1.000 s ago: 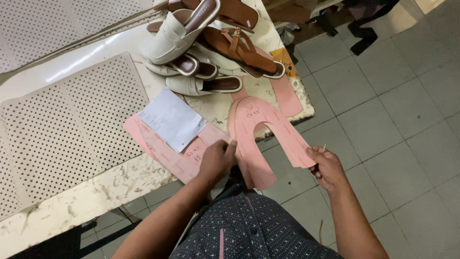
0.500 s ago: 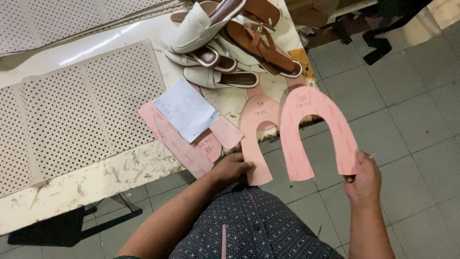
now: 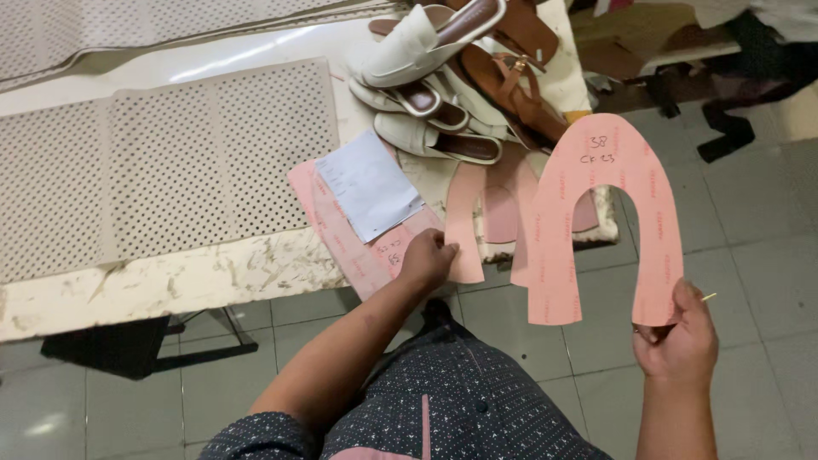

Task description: The person places a pink U-shaped template on a perforated sheet and uses a small tool to mark dots along the template's edges. They lift and reposition the template multiple times to continue marking different sections of the sheet.

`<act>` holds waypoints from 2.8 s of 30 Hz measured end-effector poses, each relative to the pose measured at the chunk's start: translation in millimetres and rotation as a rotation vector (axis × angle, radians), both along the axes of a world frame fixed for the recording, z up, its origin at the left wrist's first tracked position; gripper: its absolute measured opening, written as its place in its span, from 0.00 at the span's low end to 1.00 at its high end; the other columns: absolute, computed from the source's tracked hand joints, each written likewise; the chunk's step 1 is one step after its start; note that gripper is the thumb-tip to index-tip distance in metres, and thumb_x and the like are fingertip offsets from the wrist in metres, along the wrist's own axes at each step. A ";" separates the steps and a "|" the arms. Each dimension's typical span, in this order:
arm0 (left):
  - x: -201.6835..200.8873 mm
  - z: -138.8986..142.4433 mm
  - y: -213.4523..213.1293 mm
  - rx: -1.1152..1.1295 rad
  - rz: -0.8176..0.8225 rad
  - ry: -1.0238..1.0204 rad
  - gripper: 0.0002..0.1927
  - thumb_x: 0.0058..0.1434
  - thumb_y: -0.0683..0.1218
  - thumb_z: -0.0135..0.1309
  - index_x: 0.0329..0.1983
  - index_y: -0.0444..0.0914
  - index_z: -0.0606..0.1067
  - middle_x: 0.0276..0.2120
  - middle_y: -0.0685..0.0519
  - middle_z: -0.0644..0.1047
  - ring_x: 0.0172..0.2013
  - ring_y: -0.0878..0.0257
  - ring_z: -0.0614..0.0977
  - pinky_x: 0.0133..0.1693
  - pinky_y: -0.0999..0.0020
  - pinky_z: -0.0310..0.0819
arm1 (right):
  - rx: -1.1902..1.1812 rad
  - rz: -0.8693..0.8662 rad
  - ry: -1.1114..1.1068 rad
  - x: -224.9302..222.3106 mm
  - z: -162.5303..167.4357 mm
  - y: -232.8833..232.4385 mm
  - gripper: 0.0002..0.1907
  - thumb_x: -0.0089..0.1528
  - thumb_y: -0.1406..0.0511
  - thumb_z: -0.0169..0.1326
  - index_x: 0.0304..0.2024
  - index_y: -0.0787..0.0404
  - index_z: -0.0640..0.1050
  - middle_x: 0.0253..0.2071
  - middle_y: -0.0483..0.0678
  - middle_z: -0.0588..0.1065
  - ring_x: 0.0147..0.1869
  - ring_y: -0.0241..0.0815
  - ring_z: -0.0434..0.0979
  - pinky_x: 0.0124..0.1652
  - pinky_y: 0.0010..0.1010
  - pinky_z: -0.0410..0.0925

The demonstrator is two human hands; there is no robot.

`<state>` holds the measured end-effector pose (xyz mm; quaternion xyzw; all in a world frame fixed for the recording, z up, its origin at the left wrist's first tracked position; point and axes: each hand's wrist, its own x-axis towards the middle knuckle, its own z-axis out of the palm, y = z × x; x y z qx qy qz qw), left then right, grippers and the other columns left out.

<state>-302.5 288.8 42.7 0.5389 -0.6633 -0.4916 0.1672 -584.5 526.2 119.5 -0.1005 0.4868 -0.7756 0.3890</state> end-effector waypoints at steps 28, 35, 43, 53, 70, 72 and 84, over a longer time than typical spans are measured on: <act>567.2 30.9 141.2 0.021 1.207 1.039 0.12 0.70 0.44 0.48 0.50 0.31 0.73 0.40 0.50 0.80 0.40 0.66 0.80 0.47 0.69 0.76 | 0.303 0.989 1.807 582.0 0.3 -316.7 0.32 0.68 0.49 0.43 0.71 0.52 0.64 0.78 0.46 0.55 0.71 0.52 0.68 0.60 0.44 0.65; 691.2 55.0 140.4 -0.073 1.251 1.000 0.10 0.70 0.43 0.49 0.49 0.31 0.73 0.40 0.48 0.80 0.40 0.65 0.80 0.47 0.68 0.75 | 0.875 0.998 1.898 613.1 11.4 -340.4 0.36 0.68 0.45 0.32 0.77 0.45 0.54 0.82 0.35 0.44 0.74 0.53 0.64 0.64 0.50 0.64; 779.8 45.2 89.7 -0.096 1.209 1.084 0.10 0.67 0.40 0.49 0.50 0.34 0.74 0.42 0.51 0.80 0.42 0.66 0.81 0.48 0.69 0.75 | 0.743 0.785 1.827 622.5 -11.4 -366.9 0.37 0.69 0.41 0.46 0.69 0.56 0.74 0.65 0.55 0.76 0.66 0.57 0.76 0.61 0.50 0.70; 863.4 29.0 -61.5 -0.057 0.742 0.690 0.16 0.69 0.44 0.49 0.57 0.30 0.73 0.42 0.52 0.81 0.39 0.69 0.79 0.43 0.72 0.74 | 0.360 1.491 0.767 849.4 -46.5 -398.6 0.18 0.63 0.61 0.58 0.53 0.61 0.81 0.26 0.46 0.74 0.22 0.31 0.57 0.23 0.24 0.56; 1165.5 1.8 -287.3 -0.726 0.300 -0.465 0.23 0.64 0.51 0.56 0.60 0.38 0.74 0.61 0.44 0.71 0.63 0.46 0.69 0.63 0.49 0.60 | 0.825 0.445 1.166 958.0 -101.2 -400.7 0.22 0.66 0.52 0.55 0.53 0.62 0.79 0.37 0.51 0.80 0.39 0.46 0.79 0.40 0.36 0.70; 1190.2 -0.2 -303.5 -0.817 0.193 -0.458 0.26 0.63 0.55 0.56 0.61 0.40 0.74 0.63 0.44 0.69 0.65 0.47 0.67 0.65 0.49 0.57 | 0.892 0.322 1.345 976.7 -109.5 -405.6 0.24 0.69 0.49 0.53 0.54 0.61 0.79 0.38 0.53 0.80 0.41 0.51 0.80 0.43 0.41 0.71; 1207.7 -8.5 -311.1 -0.743 0.014 -0.534 0.30 0.65 0.60 0.51 0.66 0.41 0.69 0.67 0.45 0.62 0.69 0.49 0.60 0.68 0.47 0.50 | 1.096 0.135 1.444 1003.2 -94.8 -420.7 0.23 0.72 0.46 0.51 0.48 0.57 0.78 0.37 0.54 0.79 0.43 0.58 0.79 0.45 0.48 0.70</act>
